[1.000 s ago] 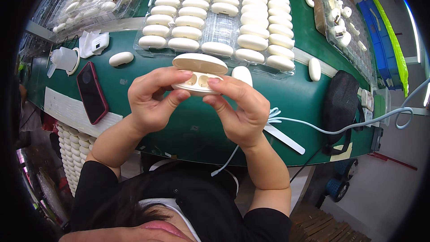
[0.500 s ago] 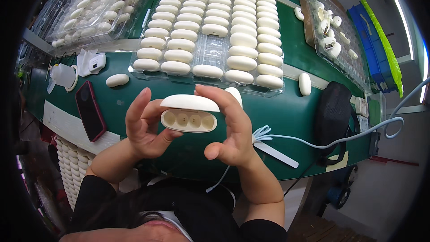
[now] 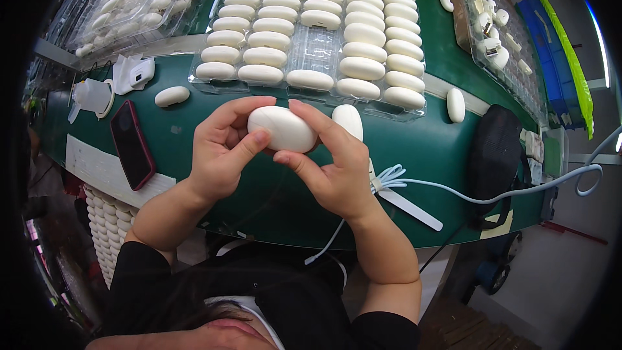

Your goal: Inspecting and assembling internal components into plastic earbud cases at a factory workbench.

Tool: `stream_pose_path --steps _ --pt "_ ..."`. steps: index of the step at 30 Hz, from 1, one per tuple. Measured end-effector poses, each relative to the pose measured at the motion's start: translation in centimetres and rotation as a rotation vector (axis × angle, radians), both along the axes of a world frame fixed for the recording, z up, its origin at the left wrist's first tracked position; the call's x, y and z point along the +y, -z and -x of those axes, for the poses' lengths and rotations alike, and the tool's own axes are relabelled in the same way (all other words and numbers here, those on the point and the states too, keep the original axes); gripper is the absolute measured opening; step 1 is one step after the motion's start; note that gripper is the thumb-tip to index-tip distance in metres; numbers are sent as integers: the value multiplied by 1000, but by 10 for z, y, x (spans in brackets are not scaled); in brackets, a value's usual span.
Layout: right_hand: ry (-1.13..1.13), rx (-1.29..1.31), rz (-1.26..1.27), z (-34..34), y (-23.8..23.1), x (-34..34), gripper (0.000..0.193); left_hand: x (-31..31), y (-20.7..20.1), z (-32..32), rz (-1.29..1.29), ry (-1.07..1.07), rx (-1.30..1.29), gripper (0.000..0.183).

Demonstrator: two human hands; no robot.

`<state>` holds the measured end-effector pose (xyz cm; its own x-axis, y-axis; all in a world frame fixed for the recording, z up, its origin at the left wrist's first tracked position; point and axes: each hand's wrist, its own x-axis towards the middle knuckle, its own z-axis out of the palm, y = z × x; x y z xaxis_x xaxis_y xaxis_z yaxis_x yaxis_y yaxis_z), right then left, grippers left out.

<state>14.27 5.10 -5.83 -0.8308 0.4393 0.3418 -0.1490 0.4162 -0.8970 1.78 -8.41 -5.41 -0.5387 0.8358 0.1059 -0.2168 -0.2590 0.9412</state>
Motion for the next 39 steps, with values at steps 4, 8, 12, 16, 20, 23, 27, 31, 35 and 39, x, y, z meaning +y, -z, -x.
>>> stream_pose_path --steps 4,8,12,16,20,23,27,31,35,39 --pt "-14 -48 125 -1 1 -1 56 1 0 6 45 52 -40 37" --pt "-65 3 200 -2 -1 5 54 4 -3 2 24 85 -104 43" --pt "-66 90 331 0 1 1 54 2 -6 -1 55 122 -32 55" --pt "133 3 12 4 4 -8 49 3 5 -6 71 36 411 57" --pt "244 52 224 3 -2 -2 33 2 4 -9 9 55 236 54" --pt "260 84 536 1 -5 7 32 3 0 -7 24 48 114 53" --pt "165 76 418 -3 -5 10 29 5 3 -5 60 21 280 50" --pt "-2 -40 -312 -4 -16 12 51 7 5 3 14 -30 637 52" --pt "-72 -115 -100 -7 -14 17 39 5 1 2 -7 -79 589 58" --pt "68 -72 242 -5 -21 30 36 7 5 17 -60 -354 514 46"
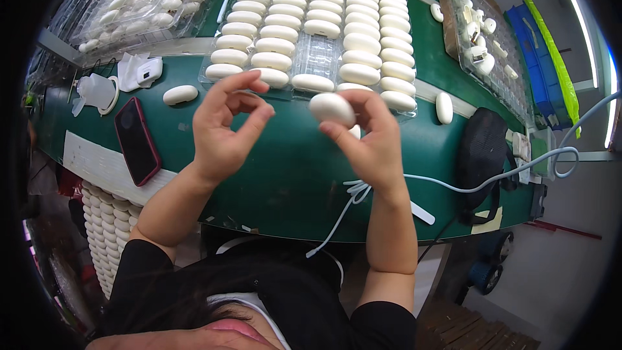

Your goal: Inspecting and assembling internal components into plastic earbud cases at a factory workbench.

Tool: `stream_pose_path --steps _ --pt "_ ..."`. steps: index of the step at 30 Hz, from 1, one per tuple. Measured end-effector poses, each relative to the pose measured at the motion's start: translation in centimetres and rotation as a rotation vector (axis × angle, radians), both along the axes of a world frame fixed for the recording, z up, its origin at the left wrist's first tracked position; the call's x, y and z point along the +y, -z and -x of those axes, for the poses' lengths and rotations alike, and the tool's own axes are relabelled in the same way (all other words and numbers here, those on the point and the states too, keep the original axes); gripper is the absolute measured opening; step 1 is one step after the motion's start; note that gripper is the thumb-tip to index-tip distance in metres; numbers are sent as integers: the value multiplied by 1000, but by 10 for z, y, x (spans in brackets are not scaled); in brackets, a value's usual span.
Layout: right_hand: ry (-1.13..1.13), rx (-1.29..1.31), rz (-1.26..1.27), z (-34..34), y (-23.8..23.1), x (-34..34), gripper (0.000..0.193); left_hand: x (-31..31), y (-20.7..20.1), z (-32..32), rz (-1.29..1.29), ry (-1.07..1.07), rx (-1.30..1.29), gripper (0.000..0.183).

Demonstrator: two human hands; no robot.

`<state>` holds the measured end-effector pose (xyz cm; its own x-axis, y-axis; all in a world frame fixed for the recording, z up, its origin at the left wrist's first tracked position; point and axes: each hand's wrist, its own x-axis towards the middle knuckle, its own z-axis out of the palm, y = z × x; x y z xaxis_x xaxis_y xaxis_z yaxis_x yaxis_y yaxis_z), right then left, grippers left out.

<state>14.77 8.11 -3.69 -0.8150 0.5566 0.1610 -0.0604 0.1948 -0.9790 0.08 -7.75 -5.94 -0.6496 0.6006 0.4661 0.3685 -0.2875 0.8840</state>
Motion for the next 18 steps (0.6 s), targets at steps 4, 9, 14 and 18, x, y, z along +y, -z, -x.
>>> stream_pose_path --steps 4,9,14,18 --pt "12 -55 -422 41 -21 31 35 -3 -3 15 -81 -36 -188 26" --pt "-70 -336 -877 101 -11 58 34 -2 -1 3 -29 -7 -27 11" --pt "-116 -555 -1022 114 -2 58 37 -1 -1 -9 -147 79 310 15" --pt "-179 -462 -1076 120 -10 57 36 -9 -3 -11 -186 42 434 18"
